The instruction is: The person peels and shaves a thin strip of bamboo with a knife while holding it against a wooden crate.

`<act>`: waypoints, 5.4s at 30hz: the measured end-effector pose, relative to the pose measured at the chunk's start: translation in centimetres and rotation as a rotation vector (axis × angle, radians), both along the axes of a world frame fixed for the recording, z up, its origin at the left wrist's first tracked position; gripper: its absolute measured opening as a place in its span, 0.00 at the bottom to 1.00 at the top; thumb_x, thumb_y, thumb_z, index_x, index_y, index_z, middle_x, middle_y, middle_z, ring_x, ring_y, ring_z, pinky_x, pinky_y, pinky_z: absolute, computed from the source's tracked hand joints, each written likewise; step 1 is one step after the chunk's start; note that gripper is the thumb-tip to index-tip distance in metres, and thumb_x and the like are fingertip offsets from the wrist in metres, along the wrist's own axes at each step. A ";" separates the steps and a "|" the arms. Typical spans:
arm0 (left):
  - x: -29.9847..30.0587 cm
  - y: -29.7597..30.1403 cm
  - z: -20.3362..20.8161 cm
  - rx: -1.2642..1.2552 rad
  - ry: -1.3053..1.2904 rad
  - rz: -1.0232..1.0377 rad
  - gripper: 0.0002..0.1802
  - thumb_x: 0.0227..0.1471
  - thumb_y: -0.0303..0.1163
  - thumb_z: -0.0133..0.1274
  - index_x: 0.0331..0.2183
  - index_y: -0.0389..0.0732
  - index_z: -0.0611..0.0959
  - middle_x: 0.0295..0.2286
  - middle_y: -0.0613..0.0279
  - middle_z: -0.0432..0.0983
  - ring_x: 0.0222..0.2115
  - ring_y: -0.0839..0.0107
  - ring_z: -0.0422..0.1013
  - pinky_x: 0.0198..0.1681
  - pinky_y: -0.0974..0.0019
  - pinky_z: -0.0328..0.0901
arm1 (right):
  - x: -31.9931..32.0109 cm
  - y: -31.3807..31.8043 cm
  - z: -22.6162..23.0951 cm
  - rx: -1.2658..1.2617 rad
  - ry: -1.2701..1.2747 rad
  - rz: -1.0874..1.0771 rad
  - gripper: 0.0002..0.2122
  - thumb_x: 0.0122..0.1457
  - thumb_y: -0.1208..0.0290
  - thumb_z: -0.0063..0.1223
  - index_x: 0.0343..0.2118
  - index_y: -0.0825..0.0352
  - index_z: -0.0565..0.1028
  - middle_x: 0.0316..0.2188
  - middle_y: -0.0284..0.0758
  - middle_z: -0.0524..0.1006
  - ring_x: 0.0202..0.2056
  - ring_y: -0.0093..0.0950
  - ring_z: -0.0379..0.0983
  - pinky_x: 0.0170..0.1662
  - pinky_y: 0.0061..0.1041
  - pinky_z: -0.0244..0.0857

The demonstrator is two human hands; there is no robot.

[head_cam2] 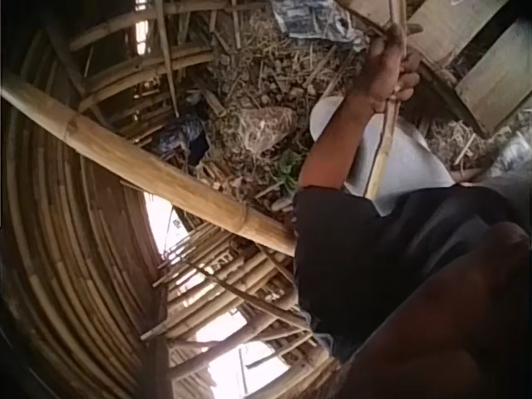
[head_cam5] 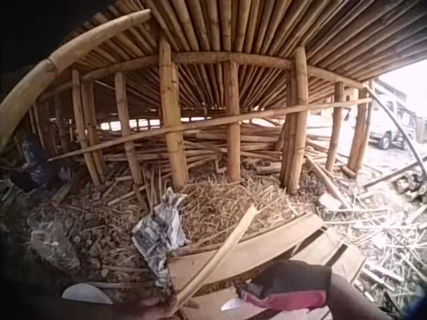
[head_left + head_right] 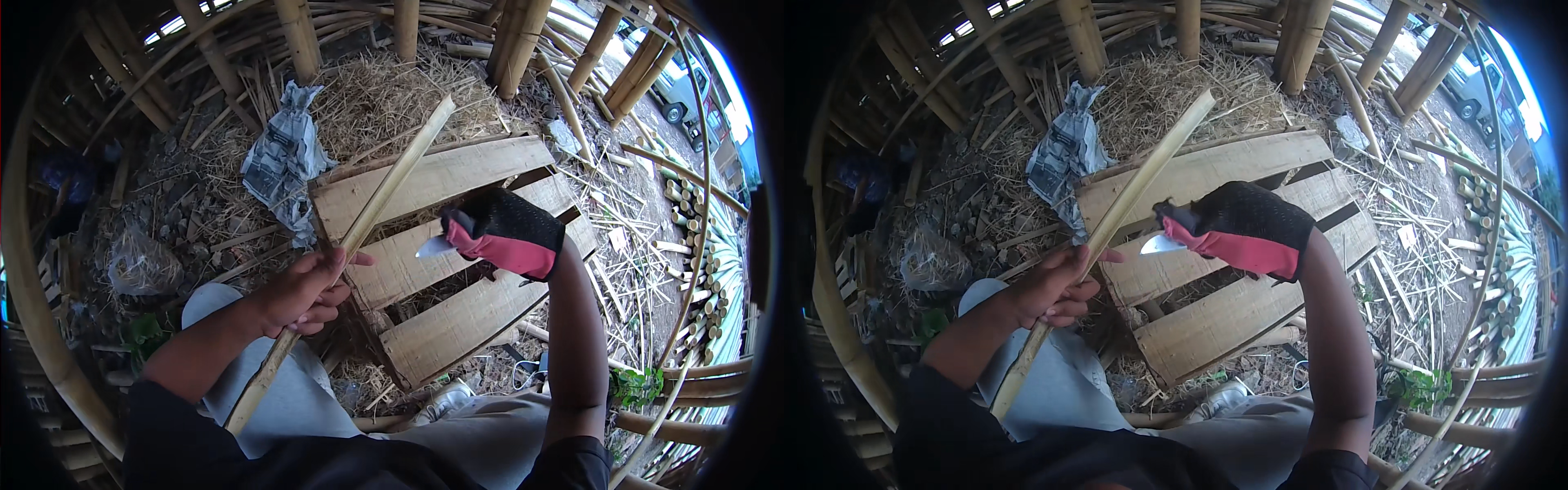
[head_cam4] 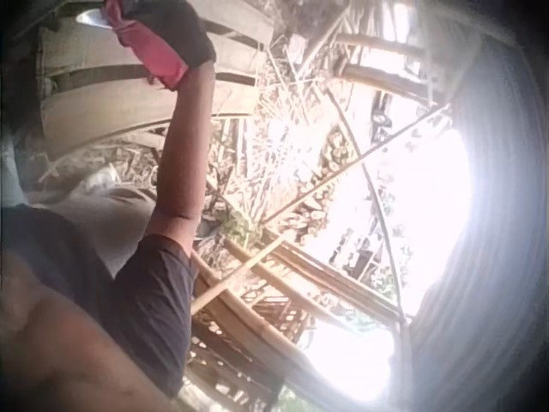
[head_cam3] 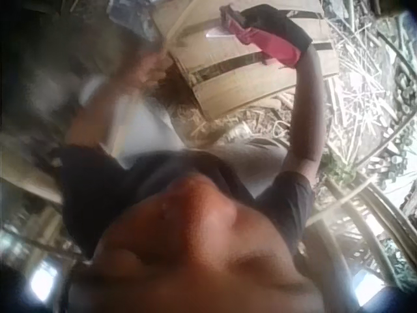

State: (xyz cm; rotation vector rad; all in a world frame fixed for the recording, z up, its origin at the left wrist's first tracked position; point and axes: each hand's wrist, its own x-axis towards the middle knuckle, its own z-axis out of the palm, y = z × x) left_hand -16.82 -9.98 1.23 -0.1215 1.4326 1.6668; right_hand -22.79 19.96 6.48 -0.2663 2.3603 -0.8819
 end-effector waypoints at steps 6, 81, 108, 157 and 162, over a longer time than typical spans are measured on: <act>-2.5 -1.4 -1.5 0.044 -0.054 0.012 0.35 0.67 0.60 0.30 0.62 0.44 0.63 0.17 0.76 0.52 0.11 0.88 0.47 0.12 0.79 0.48 | -5.4 3.7 -7.7 0.041 0.350 0.092 0.11 0.61 0.63 0.56 0.34 0.68 0.77 0.27 0.32 0.78 0.29 0.22 0.74 0.37 0.24 0.70; 3.8 5.9 -3.1 0.042 -0.015 -0.266 0.24 0.65 0.40 0.50 0.57 0.43 0.65 0.20 0.75 0.57 0.12 0.87 0.52 0.13 0.76 0.50 | 9.3 5.8 -0.4 0.458 0.285 -0.199 0.24 0.62 0.43 0.45 0.39 0.60 0.83 0.28 0.39 0.81 0.32 0.35 0.79 0.41 0.34 0.70; 4.3 6.6 -7.0 0.322 -0.197 -0.667 0.45 0.64 0.65 0.18 0.69 0.43 0.49 0.30 0.56 0.72 0.30 0.61 0.77 0.38 0.55 0.75 | 10.1 6.5 -7.1 0.042 0.818 0.064 0.06 0.58 0.66 0.60 0.33 0.62 0.78 0.27 0.40 0.79 0.31 0.41 0.78 0.34 0.37 0.71; 6.2 7.0 -4.8 0.177 0.298 -0.151 0.30 0.68 0.54 0.26 0.42 0.37 0.72 0.27 0.59 0.68 0.14 0.77 0.65 0.13 0.74 0.64 | 12.8 7.2 -7.3 -0.371 -0.228 0.283 0.15 0.69 0.62 0.47 0.46 0.66 0.80 0.38 0.36 0.82 0.39 0.24 0.78 0.43 0.26 0.70; 6.0 6.7 -4.8 0.150 0.330 -0.164 0.30 0.68 0.55 0.27 0.42 0.38 0.73 0.27 0.60 0.69 0.13 0.79 0.63 0.12 0.76 0.63 | 12.2 6.9 -10.8 -0.555 -0.085 -0.073 0.14 0.70 0.62 0.46 0.47 0.67 0.78 0.39 0.35 0.81 0.41 0.22 0.76 0.43 0.24 0.68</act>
